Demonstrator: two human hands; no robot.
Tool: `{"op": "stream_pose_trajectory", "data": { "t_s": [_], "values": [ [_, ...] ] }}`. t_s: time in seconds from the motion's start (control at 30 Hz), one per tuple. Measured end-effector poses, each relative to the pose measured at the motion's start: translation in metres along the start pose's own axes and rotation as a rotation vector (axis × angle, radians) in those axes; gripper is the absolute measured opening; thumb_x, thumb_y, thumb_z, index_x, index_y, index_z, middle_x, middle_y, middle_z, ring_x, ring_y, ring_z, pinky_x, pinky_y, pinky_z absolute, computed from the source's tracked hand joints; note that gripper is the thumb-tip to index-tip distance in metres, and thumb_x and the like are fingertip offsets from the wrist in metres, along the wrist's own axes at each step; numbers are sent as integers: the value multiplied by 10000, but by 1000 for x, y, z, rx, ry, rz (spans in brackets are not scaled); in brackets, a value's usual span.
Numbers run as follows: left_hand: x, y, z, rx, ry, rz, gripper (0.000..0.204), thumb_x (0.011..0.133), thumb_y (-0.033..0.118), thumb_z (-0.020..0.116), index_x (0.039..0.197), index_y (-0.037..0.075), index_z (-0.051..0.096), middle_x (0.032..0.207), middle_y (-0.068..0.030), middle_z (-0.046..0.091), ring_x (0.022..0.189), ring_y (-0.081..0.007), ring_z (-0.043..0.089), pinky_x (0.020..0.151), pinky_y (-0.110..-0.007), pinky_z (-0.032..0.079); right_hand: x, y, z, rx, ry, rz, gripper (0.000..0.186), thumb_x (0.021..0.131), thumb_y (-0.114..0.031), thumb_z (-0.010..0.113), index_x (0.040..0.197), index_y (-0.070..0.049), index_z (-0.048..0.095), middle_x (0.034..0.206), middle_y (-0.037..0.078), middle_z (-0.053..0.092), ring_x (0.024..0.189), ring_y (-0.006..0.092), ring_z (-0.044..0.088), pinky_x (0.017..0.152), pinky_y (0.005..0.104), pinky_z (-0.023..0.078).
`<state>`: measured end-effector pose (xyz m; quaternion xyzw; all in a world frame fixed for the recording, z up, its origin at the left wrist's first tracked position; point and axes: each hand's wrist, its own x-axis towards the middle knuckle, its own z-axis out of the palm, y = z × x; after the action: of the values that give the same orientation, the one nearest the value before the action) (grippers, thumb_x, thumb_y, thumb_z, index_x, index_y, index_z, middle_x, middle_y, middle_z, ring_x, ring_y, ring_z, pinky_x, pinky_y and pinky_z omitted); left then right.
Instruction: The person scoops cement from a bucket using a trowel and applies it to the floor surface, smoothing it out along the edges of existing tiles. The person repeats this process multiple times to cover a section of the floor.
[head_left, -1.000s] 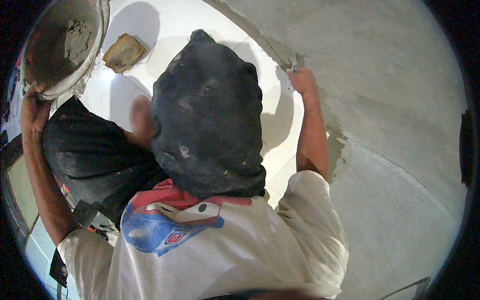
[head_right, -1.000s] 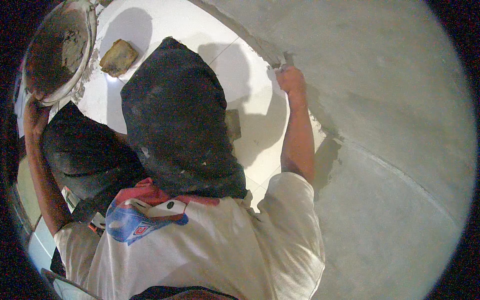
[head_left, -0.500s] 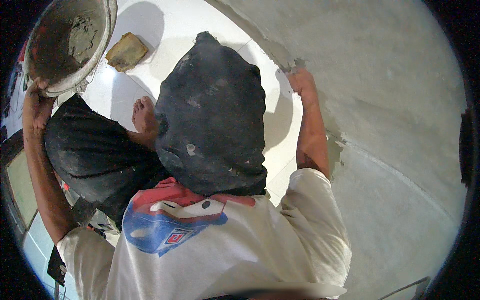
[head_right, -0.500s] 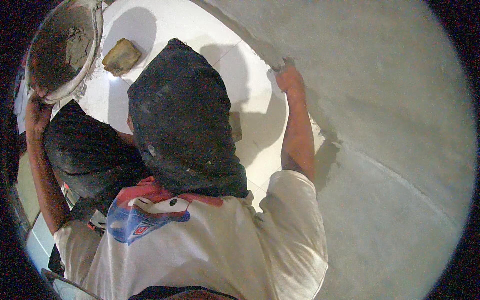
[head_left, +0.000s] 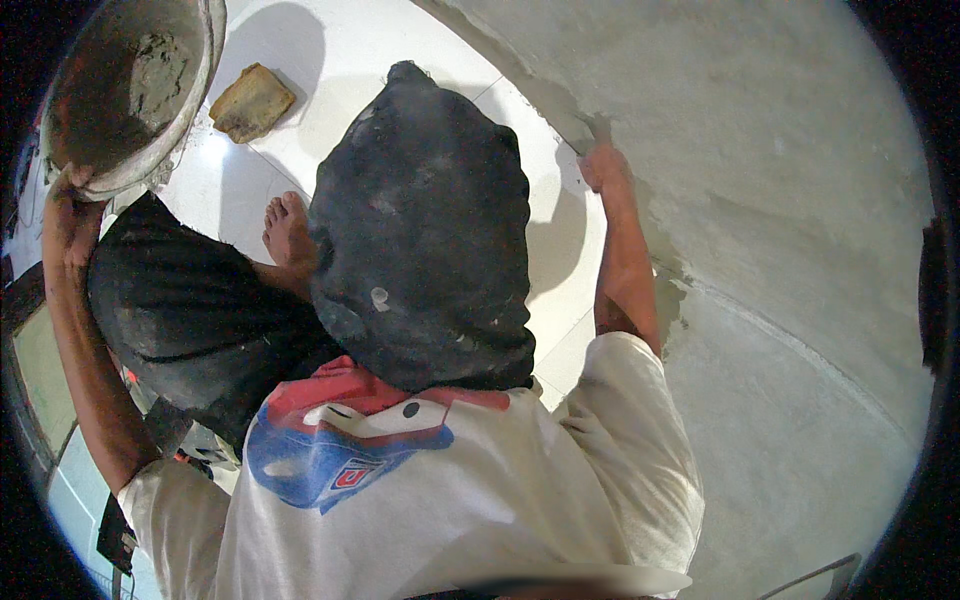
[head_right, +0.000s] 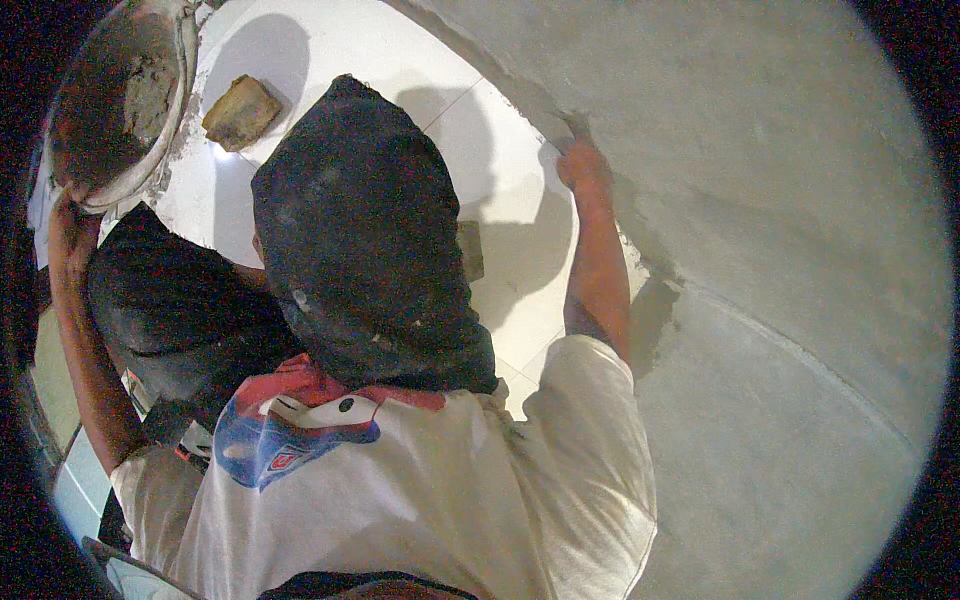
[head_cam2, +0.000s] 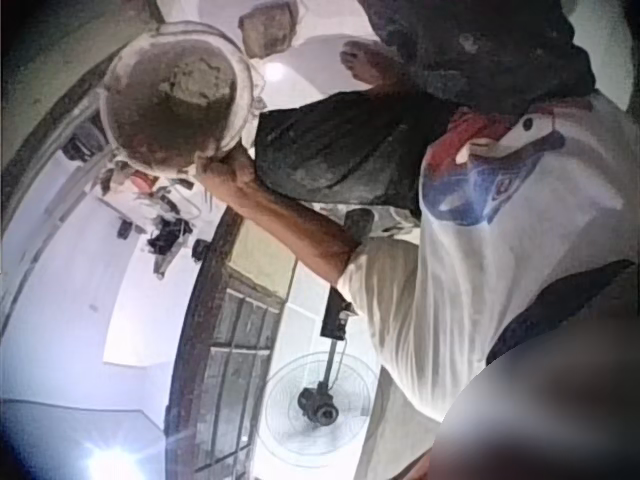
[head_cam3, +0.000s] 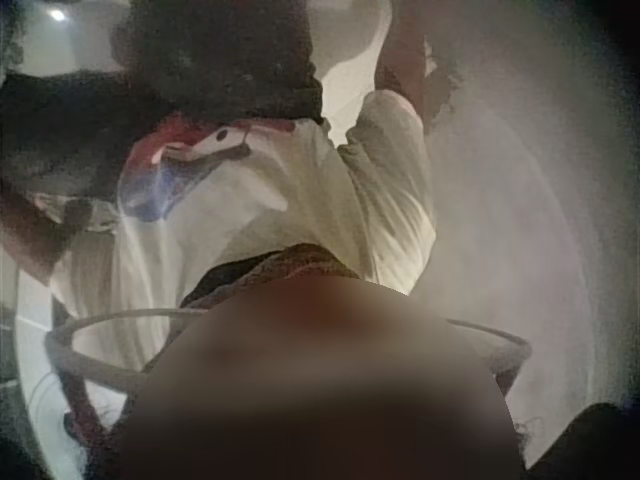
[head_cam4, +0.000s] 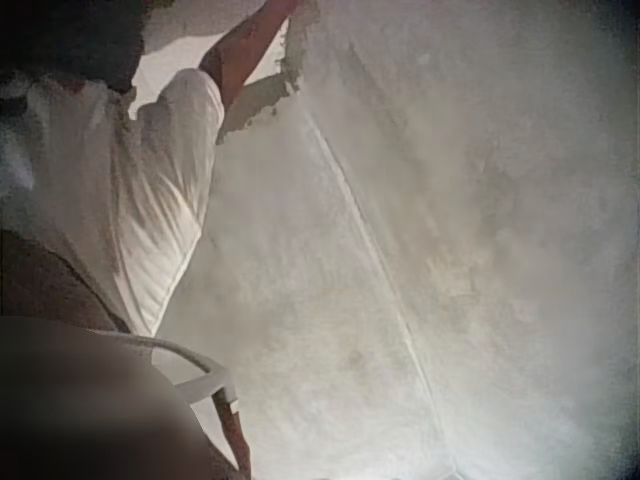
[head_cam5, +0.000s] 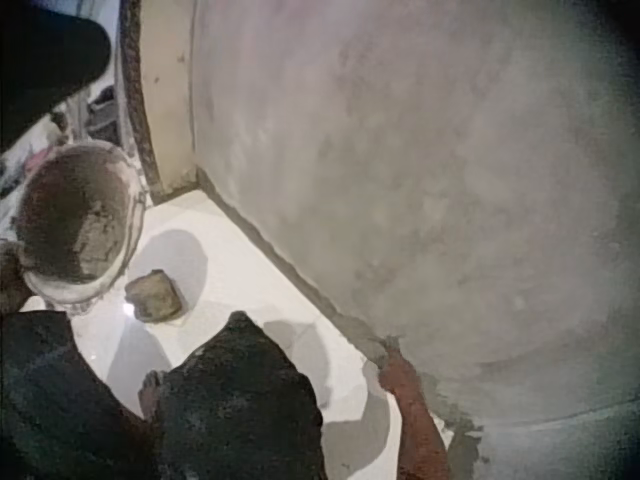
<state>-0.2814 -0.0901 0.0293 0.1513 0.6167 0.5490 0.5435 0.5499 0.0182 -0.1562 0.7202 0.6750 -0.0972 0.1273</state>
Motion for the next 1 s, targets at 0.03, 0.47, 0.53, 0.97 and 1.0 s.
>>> {"op": "stream_pose_trajectory", "data": {
  "t_s": [0.03, 0.47, 0.53, 0.97, 1.0],
  "values": [
    [-11, 2, 2, 16, 25, 18, 395, 906, 58, 611, 1288, -11, 536, 1205, -100, 618, 1112, -263, 593, 1083, -427, 456, -11, 10, 1, -63, -30, -54, 403, 931, -382, 589, 1109, -47, 724, 1116, 252, 695, 1055, 453, 657, 919, 511, 527],
    [6, 6, -34, 71, -132, 22, 148, 947, 66, 582, 1093, 42, 582, 1011, -52, 649, 1005, -205, 617, 1022, -405, 479, -7, -113, -25, 96, -79, 98, 375, 955, -356, 587, 1096, -36, 724, 1148, 246, 695, 1096, 443, 655, 938, 522, 519],
    [3, 8, -20, 15, -58, 3, 103, 957, 59, 572, 1059, 51, 582, 936, -35, 643, 952, -192, 620, 997, -396, 488, 1, -107, -20, 55, -118, 124, 344, 938, -331, 616, 1080, -39, 729, 1147, 244, 697, 1088, 439, 661, 930, 522, 524],
    [-8, 6, -19, 20, 110, -11, 80, 958, 47, 564, 1028, 45, 601, 978, -25, 632, 970, -189, 602, 1010, -393, 481, -76, -9, 0, -2, -72, 210, 324, 940, -323, 590, 1116, -76, 706, 1119, 222, 707, 1049, 399, 685, 900, 500, 540],
    [0, 5, -32, 4, 85, -24, 75, 964, 48, 556, 1024, 46, 601, 967, -25, 630, 964, -186, 601, 1008, -392, 480, -76, -15, 9, 4, -42, 162, 331, 943, -343, 589, 1102, -74, 698, 1113, 216, 708, 1038, 396, 687, 891, 500, 541]
  ]
}}
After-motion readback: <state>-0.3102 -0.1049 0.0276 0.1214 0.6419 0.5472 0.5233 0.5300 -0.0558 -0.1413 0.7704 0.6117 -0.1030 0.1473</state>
